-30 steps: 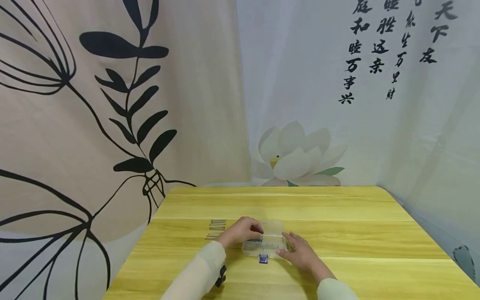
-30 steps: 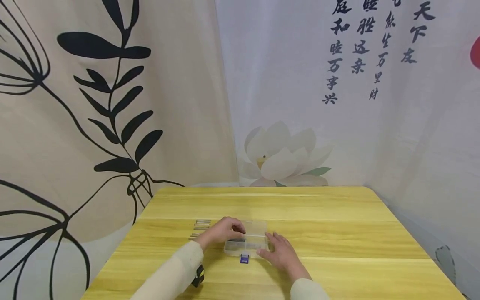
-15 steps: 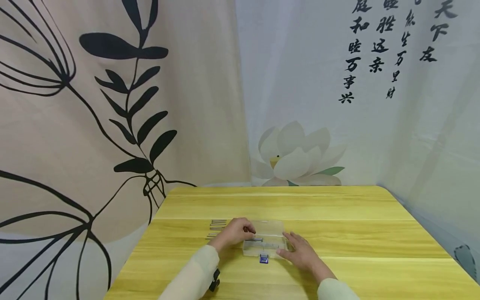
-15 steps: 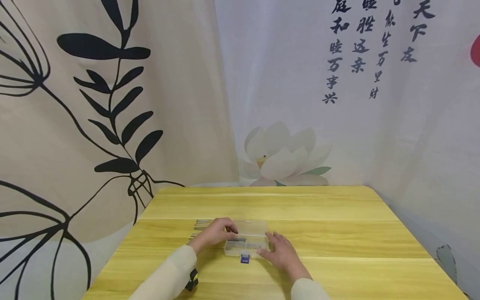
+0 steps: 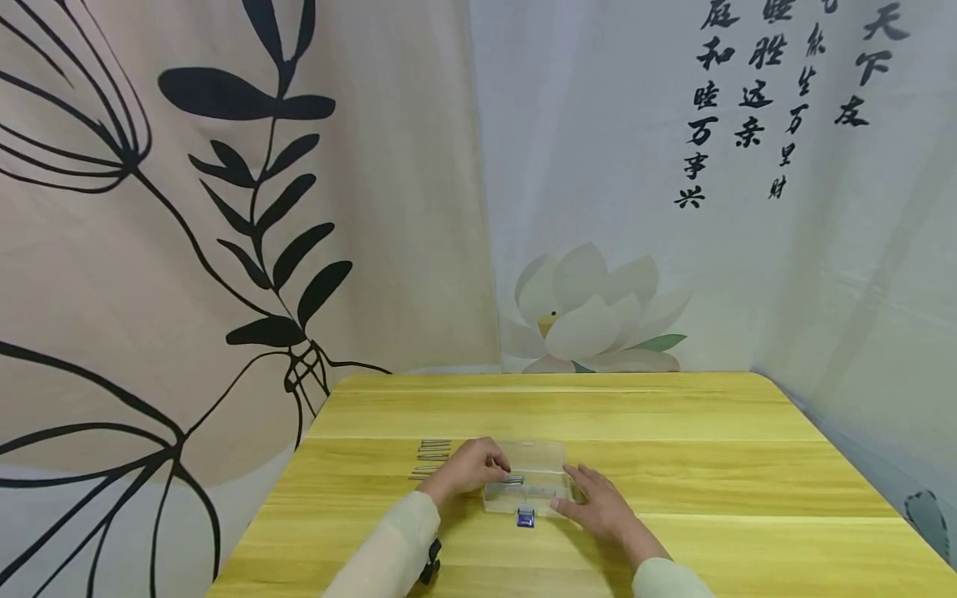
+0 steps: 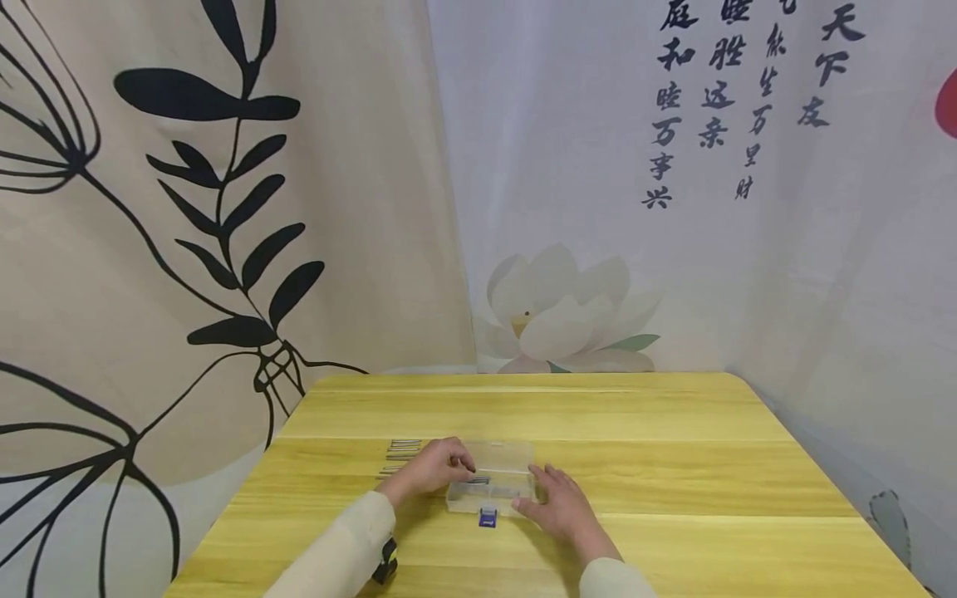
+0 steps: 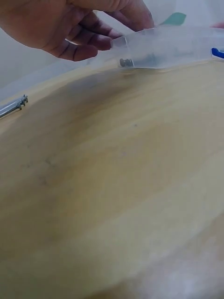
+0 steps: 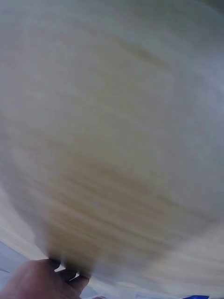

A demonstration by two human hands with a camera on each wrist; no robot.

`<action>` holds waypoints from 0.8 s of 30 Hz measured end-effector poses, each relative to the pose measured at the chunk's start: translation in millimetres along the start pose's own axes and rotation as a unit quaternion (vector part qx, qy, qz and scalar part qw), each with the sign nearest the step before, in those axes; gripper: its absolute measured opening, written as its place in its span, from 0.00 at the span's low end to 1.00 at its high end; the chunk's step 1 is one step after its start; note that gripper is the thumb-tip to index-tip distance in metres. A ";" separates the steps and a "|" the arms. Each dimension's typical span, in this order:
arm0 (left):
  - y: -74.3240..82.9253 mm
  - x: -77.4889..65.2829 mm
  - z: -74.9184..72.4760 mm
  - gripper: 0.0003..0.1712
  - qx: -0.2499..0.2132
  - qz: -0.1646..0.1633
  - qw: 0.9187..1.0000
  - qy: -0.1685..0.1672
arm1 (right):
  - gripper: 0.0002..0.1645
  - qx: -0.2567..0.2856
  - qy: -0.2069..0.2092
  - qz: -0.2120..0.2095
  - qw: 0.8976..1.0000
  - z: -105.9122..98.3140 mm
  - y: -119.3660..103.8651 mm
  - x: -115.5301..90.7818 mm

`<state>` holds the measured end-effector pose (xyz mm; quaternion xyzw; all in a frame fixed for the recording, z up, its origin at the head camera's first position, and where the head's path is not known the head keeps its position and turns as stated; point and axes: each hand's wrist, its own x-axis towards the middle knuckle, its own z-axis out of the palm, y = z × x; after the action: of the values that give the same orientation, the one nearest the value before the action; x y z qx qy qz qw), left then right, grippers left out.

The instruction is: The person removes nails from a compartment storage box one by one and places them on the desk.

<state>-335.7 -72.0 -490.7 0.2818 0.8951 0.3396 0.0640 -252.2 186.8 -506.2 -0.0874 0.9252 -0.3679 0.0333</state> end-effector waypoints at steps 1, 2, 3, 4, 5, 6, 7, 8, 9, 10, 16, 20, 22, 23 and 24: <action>-0.5 0.1 0.3 0.02 0.000 -0.001 1.000 -0.001 | 0.44 0.000 0.000 0.000 1.000 0.3 0.2 0.3; -1.1 0.1 0.6 0.02 0.000 0.000 1.000 -0.001 | 0.44 -0.001 0.000 0.000 1.000 0.5 0.1 0.4; -1.5 0.2 0.9 0.03 0.000 -0.002 1.000 -0.002 | 0.44 0.000 -0.001 0.001 1.000 0.7 0.0 0.5; -2.0 0.3 1.0 0.03 0.000 -0.002 1.000 -0.003 | 0.44 -0.001 -0.001 0.001 1.000 0.7 -0.1 0.5; -2.6 0.5 1.1 0.03 0.001 -0.002 1.000 -0.004 | 0.44 -0.001 -0.002 0.003 1.000 0.9 -0.1 0.6; -3.2 0.8 1.3 0.03 0.001 -0.002 1.000 -0.004 | 0.44 -0.001 -0.002 0.003 1.000 1.0 0.1 0.8; -3.7 1.0 1.3 0.03 0.001 -0.001 1.000 -0.005 | 0.44 0.000 -0.002 0.004 1.000 1.4 0.4 1.2; -3.9 1.1 1.1 0.03 0.000 -0.001 1.000 -0.007 | 0.44 -0.001 -0.002 0.004 1.000 1.5 0.6 1.1; -4.1 1.3 1.0 0.03 0.001 -0.002 1.000 -0.009 | 0.44 0.000 -0.002 0.004 1.000 1.9 1.2 1.5; -4.4 1.5 0.9 0.03 0.003 -0.001 1.000 -0.010 | 0.44 -0.001 -0.002 0.005 1.000 2.2 1.9 1.7; -4.4 3.9 0.3 0.03 0.016 -0.001 1.000 -0.018 | 0.44 0.000 -0.001 -0.002 1.000 3.4 3.6 1.6; -2.8 5.4 -0.5 0.03 0.032 -0.003 0.999 -0.026 | 0.44 0.004 0.001 -0.001 1.000 3.5 3.3 1.8; -1.4 6.0 -1.1 0.04 0.044 0.000 0.998 -0.032 | 0.45 0.002 0.001 0.000 1.000 3.8 3.4 2.8; -0.5 6.3 -1.7 0.04 0.051 0.002 0.998 -0.036 | 0.44 0.004 0.003 0.003 1.000 3.8 2.9 2.8; 0.5 6.6 -2.3 0.04 0.058 0.004 0.998 -0.039 | 0.44 0.003 0.003 0.003 1.000 3.7 2.5 3.1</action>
<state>-341.7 -69.4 -488.1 0.3015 0.9089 0.2764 0.0813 -255.1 185.6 -510.5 -0.0833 0.9244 -0.3708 0.0320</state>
